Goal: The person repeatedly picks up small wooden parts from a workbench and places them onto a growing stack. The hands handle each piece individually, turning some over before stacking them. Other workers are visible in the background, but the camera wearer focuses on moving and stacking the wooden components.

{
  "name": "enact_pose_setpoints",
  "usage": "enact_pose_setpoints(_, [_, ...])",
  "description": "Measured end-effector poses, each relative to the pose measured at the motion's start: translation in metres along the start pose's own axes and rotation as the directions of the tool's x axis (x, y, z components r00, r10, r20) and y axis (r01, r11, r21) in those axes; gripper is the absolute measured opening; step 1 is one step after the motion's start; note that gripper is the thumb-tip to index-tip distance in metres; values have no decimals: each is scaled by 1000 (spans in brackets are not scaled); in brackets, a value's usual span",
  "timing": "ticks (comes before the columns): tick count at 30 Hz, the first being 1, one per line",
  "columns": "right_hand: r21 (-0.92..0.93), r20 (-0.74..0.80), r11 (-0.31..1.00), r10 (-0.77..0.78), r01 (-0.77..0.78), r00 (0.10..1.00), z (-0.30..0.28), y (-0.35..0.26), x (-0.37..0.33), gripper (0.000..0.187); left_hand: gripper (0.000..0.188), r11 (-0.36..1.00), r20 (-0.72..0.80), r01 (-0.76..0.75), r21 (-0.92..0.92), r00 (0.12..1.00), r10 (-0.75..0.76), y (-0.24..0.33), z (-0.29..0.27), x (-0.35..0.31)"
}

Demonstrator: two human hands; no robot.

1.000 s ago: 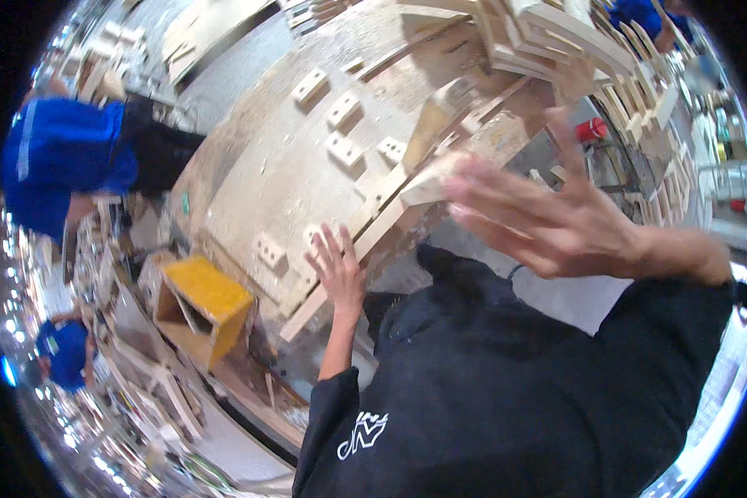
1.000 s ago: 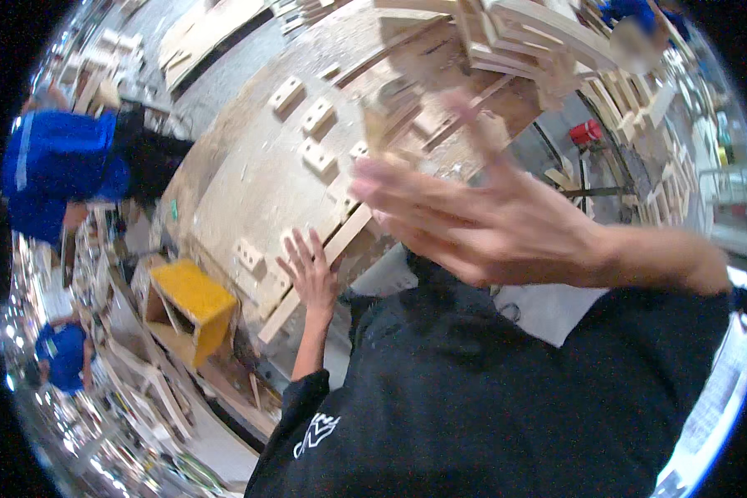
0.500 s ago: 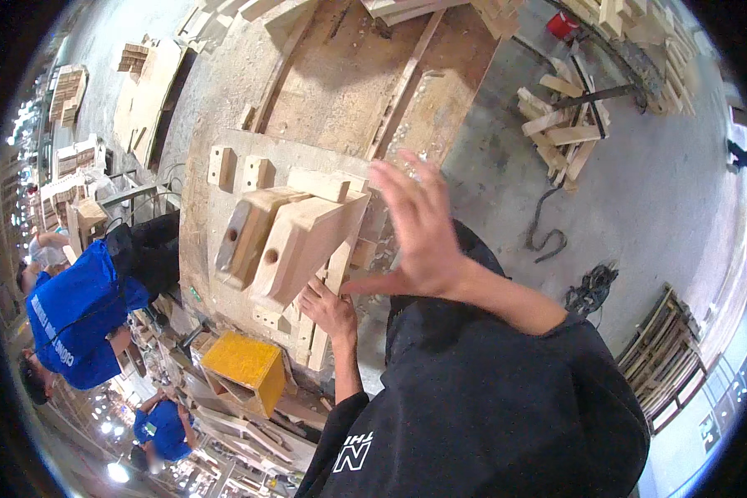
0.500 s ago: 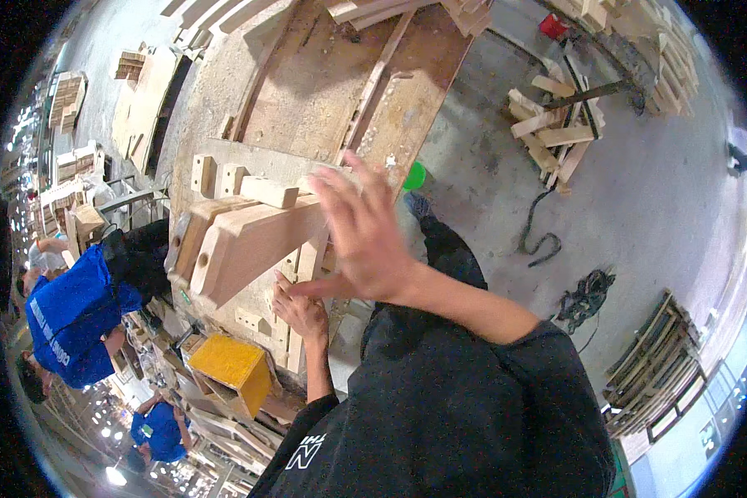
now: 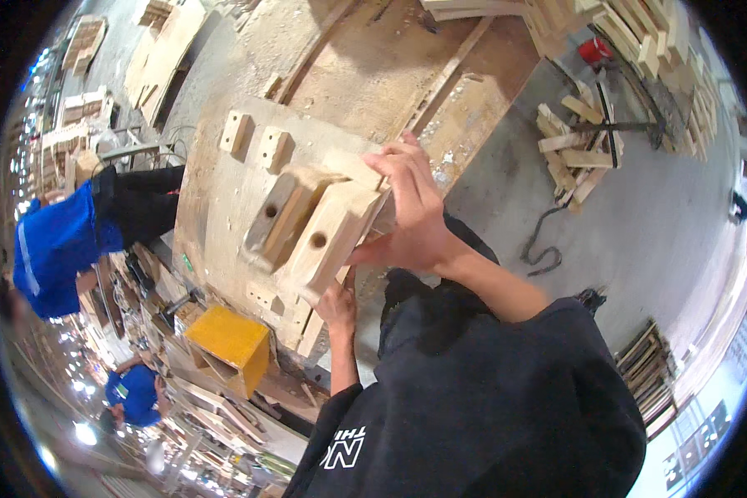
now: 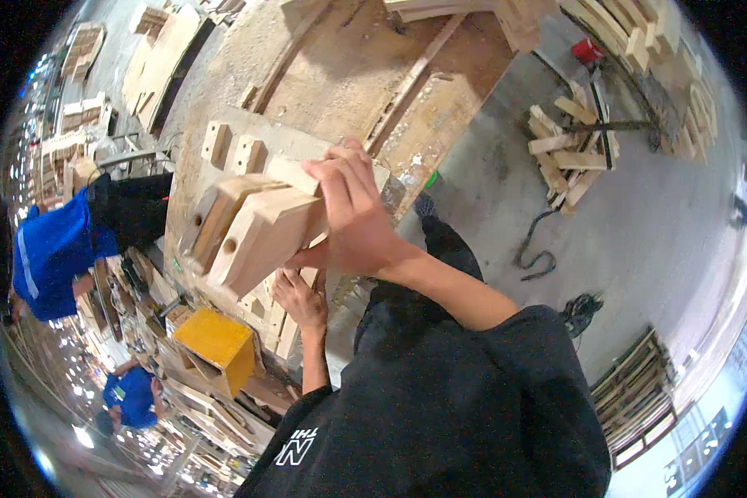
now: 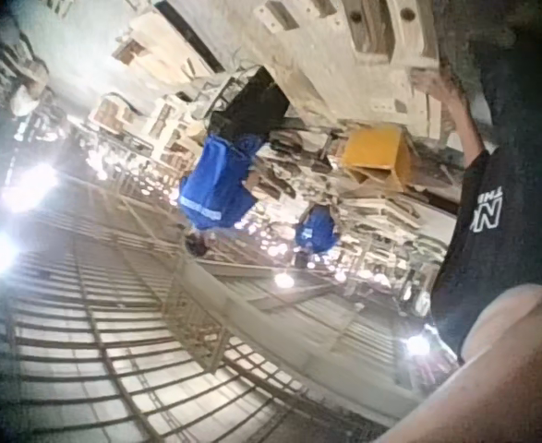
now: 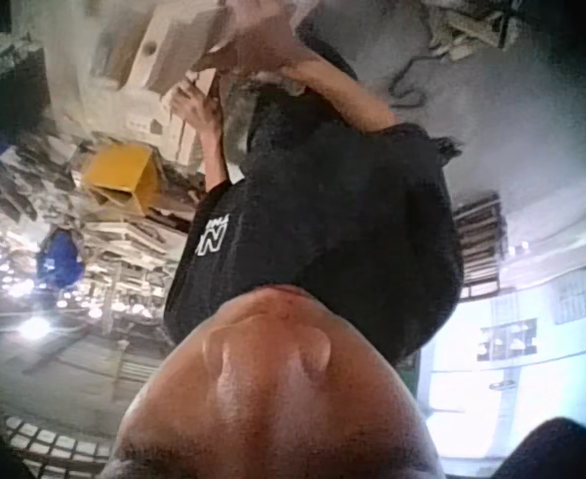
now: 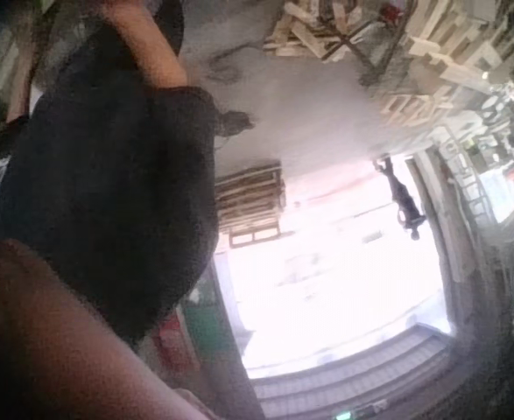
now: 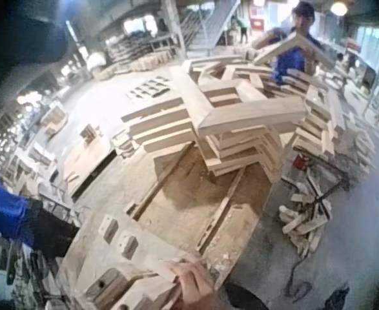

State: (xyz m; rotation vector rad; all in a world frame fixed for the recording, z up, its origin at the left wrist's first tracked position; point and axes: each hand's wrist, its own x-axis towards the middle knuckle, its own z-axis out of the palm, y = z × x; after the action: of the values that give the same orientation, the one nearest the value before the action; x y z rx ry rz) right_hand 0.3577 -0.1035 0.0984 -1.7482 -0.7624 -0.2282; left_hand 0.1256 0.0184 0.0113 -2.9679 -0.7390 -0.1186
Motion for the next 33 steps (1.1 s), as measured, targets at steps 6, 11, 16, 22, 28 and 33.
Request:
enact_pose_setpoints(6, [-138,-5,987,81,-81,997,5,-8,-9,101,79,998,-47,13,-67,999,-16,-2,1,7])
enact_pose_setpoints(11, [-129,-162,985,92,-113,982,34,5,-28,114,78,999,-45,23,-38,999,-24,-3,3,8])
enact_pose_setpoints(16, [-234,1,949,218,-211,976,49,34,-58,114,75,1000,7,-27,-10,1000,27,2,-4,7])
enact_pose_setpoints(22, [-231,54,942,261,-242,964,54,36,-63,103,95,985,-130,149,89,982,-137,-20,-3,-34])
enact_pose_setpoints(28, [-66,49,997,29,-26,998,40,45,-54,101,86,567,171,753,-334,640,-749,-99,-16,-140])
enact_pose_setpoints(33, [-16,125,995,104,-103,987,13,63,-93,64,80,367,156,683,-631,576,-803,-92,0,-160])
